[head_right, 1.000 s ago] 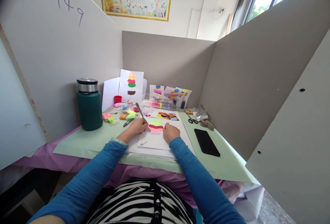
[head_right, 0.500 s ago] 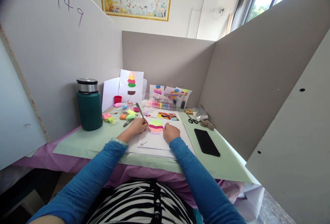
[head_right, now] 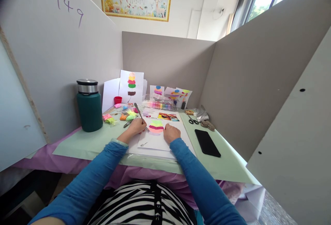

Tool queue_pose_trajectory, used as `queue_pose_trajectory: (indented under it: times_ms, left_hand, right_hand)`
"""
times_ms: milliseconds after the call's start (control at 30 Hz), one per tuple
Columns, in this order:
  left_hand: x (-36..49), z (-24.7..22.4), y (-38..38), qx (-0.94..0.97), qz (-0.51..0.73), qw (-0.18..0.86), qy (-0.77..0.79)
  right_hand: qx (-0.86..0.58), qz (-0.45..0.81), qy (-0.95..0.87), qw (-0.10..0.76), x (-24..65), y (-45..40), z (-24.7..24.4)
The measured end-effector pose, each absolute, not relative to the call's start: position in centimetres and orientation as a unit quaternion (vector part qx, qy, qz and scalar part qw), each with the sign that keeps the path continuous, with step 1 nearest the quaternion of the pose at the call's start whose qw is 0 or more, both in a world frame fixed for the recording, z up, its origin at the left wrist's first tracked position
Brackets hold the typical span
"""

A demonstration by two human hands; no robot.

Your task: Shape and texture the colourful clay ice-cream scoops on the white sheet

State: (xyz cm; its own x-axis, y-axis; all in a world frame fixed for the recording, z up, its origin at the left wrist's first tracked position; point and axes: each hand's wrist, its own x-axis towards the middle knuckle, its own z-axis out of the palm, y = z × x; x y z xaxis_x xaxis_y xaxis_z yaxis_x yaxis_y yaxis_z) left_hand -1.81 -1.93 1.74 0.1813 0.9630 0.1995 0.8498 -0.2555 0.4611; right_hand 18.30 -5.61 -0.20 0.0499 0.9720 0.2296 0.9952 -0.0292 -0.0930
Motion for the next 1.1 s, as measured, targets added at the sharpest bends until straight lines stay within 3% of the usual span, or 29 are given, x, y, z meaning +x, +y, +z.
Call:
queue_pose_trajectory:
  times_ms: [400, 733, 1100]
  left_hand:
    - [-1.8, 2.2, -2.4, 0.746, 0.244, 0.109, 0.610]
    - [-1.6, 1.1, -1.6, 0.786, 0.240, 0.173, 0.543]
    - [-1.7, 2.5, -2.6, 0.738, 0.238, 0.100, 0.624]
  right_hand:
    - [-0.716, -0.046, -0.687, 0.115, 18.3, -5.7, -0.1]
    - [-0.715, -0.049, -0.688, 0.117, 18.3, -5.6, -0.2]
    - [-0.716, -0.053, -0.687, 0.112, 18.3, -5.7, -0.1]
